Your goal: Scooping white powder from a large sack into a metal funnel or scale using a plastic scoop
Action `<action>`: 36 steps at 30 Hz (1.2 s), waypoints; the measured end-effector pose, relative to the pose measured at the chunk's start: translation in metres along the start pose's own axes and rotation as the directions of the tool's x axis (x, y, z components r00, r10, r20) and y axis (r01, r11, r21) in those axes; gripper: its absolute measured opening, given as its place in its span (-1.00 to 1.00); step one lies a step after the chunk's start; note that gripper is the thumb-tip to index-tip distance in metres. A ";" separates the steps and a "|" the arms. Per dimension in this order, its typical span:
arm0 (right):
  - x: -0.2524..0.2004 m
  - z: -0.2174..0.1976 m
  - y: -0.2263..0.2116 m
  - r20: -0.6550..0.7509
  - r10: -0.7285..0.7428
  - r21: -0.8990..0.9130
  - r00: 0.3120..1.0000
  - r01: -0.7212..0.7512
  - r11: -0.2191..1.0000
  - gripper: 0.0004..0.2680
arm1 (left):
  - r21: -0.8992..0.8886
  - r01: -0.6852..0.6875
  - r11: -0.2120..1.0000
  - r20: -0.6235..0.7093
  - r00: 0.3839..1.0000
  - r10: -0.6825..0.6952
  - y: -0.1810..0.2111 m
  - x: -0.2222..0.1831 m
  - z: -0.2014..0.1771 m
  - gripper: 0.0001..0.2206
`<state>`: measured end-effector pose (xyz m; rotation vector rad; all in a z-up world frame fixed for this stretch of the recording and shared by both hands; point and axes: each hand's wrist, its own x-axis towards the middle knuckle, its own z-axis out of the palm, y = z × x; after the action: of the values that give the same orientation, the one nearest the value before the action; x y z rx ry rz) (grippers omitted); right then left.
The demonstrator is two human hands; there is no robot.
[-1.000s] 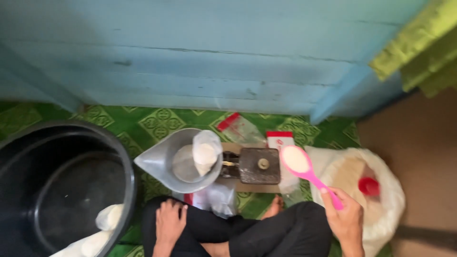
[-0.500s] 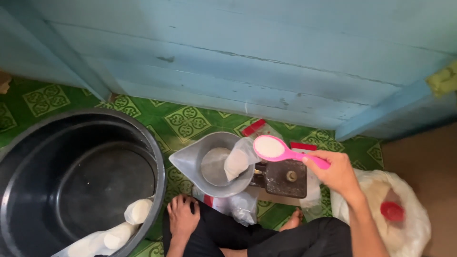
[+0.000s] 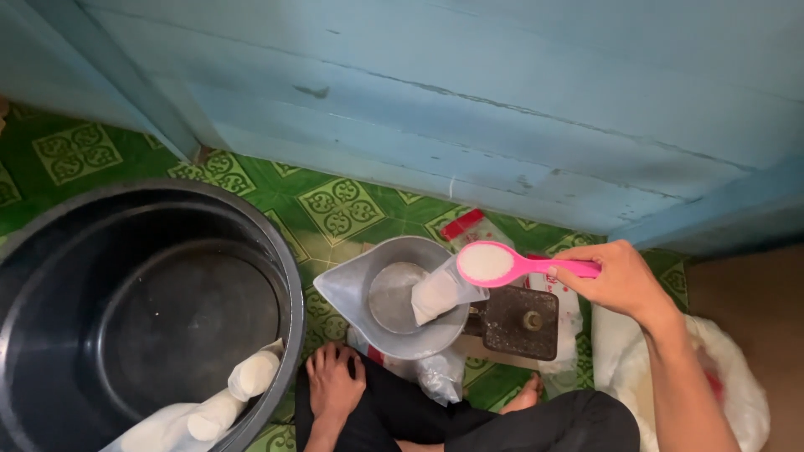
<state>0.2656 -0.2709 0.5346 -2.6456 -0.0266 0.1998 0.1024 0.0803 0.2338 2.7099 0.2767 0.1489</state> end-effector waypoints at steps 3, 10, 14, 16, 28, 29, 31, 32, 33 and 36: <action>0.005 -0.002 -0.009 0.021 0.008 -0.038 1.000 -0.007 0.999 -0.81 | -0.009 0.004 1.000 0.013 1.000 -0.004 -0.001 0.002 0.002 -0.83; 0.009 -0.006 -0.027 0.077 0.035 -0.109 0.996 -0.027 0.994 -0.79 | -0.019 0.003 1.000 0.032 0.999 -0.003 0.002 0.007 -0.001 -0.84; 0.007 -0.005 -0.040 0.105 0.074 -0.173 0.992 -0.055 0.983 -0.79 | -0.025 -0.010 1.000 0.017 1.000 0.010 0.001 0.007 -0.002 -0.84; 0.007 -0.005 -0.046 0.118 0.074 -0.212 0.990 -0.048 0.976 -0.79 | -0.032 -0.013 0.999 0.012 1.000 0.013 0.003 0.008 -0.004 -0.86; 0.009 0.009 -0.052 0.155 -0.035 -0.348 0.987 0.088 0.933 -0.79 | -0.054 -0.023 0.998 -0.004 1.000 0.023 -0.002 0.009 -0.002 -0.84; 0.009 0.010 -0.051 0.156 -0.053 -0.352 0.986 0.106 0.930 -0.79 | -0.052 -0.028 0.998 -0.009 1.000 0.027 -0.002 0.009 -0.001 -0.84; 0.008 0.011 -0.051 0.157 -0.071 -0.357 0.985 0.124 0.926 -0.79 | -0.050 -0.033 0.998 -0.013 0.999 0.032 -0.002 0.009 -0.001 -0.84; 0.008 0.011 -0.052 0.157 -0.074 -0.365 0.985 0.128 0.922 -0.79 | -0.065 -0.026 0.998 -0.008 1.000 0.026 -0.002 0.009 -0.002 -0.84; 0.007 0.011 -0.052 0.156 -0.077 -0.374 0.985 0.131 0.918 -0.80 | -0.080 -0.020 0.997 -0.003 1.000 0.020 -0.002 0.009 -0.003 -0.85; 0.007 0.014 -0.047 0.141 -0.097 -0.379 0.985 0.144 0.914 -0.80 | -0.058 -0.020 0.998 0.010 1.000 0.021 -0.003 0.008 -0.001 -0.82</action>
<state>0.2717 -0.2226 0.5437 -3.0099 -0.2982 0.3418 0.1099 0.0852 0.2340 2.6560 0.2377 0.1456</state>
